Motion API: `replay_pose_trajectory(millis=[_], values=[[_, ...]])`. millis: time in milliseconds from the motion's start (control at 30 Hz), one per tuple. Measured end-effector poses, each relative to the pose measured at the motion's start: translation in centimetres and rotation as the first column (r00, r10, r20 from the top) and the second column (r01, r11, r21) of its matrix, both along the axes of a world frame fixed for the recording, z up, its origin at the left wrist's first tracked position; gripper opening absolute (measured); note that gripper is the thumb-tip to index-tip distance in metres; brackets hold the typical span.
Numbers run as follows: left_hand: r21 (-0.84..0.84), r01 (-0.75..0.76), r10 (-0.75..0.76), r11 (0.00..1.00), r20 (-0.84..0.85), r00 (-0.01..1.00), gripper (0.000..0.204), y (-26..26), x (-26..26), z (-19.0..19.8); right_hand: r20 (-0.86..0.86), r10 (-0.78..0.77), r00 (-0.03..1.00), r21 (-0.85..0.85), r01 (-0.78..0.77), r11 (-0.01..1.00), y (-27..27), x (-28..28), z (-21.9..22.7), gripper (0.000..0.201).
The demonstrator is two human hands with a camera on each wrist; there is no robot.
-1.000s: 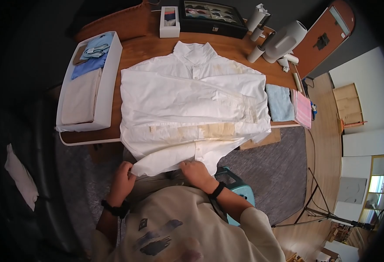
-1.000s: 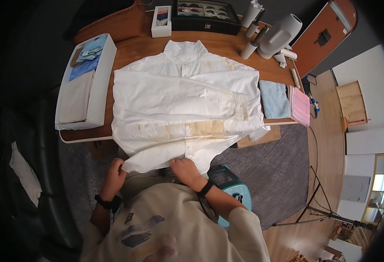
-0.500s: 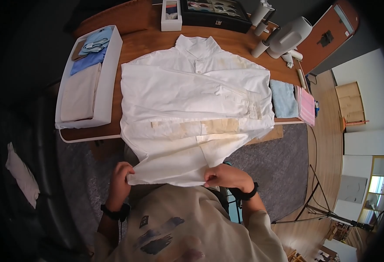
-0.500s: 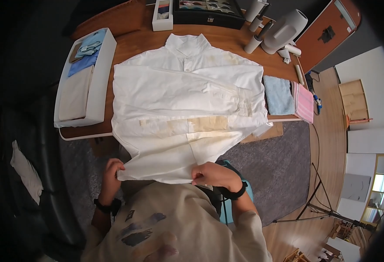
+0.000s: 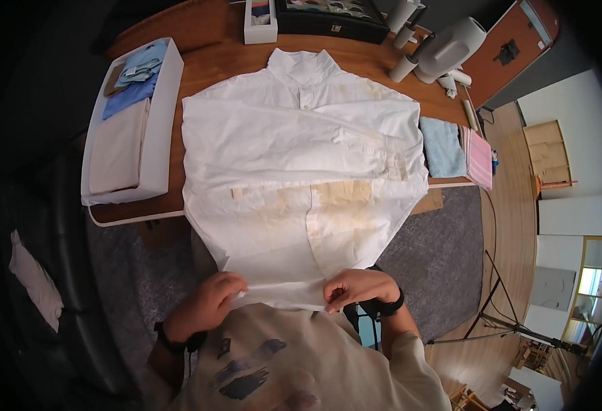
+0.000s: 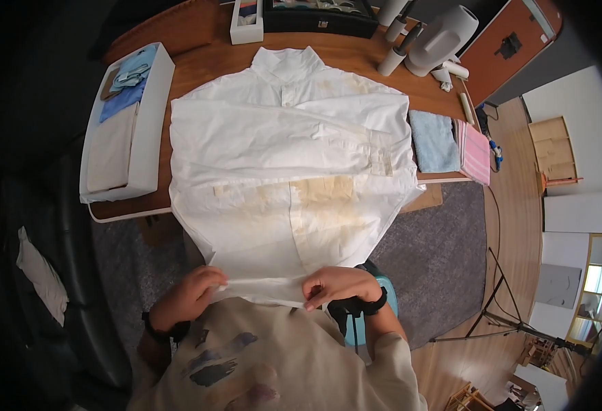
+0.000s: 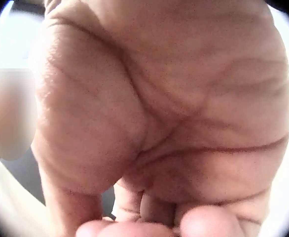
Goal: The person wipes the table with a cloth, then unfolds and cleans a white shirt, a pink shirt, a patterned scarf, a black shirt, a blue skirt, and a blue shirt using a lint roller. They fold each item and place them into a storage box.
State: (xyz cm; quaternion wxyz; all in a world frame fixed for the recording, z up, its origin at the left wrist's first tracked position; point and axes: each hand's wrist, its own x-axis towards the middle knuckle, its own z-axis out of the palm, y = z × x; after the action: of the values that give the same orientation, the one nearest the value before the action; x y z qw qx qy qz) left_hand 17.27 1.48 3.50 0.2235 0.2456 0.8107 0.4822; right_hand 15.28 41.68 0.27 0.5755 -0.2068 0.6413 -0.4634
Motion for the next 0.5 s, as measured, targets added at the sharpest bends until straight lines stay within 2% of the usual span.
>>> replay_pose_trajectory(millis=[133, 200, 300, 367, 467, 500], values=[[-0.068, 0.084, -0.080, 0.994, 0.064, 0.995, 0.032, 1.3, -1.1, 0.9, 0.035, -0.078, 0.996, -0.049, 0.080, 0.996, 1.4, 0.3, 0.1, 0.029], [-0.188, 0.157, -0.130, 0.970, 0.151, 0.980, 0.035, 1.6, -1.2, 0.6, 0.002, -0.138, 0.990, 0.002, 0.138, 0.990, 2.1, 0.7, 0.4, 0.028], [-0.243, 0.200, -0.142, 0.949, 0.237, 0.961, 0.041, 0.8, -0.3, -1.2, -0.039, -0.113, 0.993, 0.021, 0.114, 0.993, 3.4, 1.4, 0.5, 0.026], [-0.230, 0.236, -0.180, 0.944, 0.237, 0.955, 0.044, 0.1, 0.0, -1.7, -0.032, -0.102, 0.994, 0.061, 0.104, 0.993, 4.3, 1.9, 0.2, 0.025], [-0.244, 0.282, -0.219, 0.928, 0.255, 0.942, 0.053, -0.1, 0.3, -1.3, 0.063, -0.077, 0.995, 0.060, 0.073, 0.995, 4.8, 2.4, 0.0, 0.022], [-0.270, 0.295, -0.221, 0.917, 0.274, 0.936, 0.058, -0.1, 0.4, -0.9, 0.102, -0.124, 0.987, 0.055, 0.119, 0.991, 4.9, 2.6, -0.3, 0.022]])
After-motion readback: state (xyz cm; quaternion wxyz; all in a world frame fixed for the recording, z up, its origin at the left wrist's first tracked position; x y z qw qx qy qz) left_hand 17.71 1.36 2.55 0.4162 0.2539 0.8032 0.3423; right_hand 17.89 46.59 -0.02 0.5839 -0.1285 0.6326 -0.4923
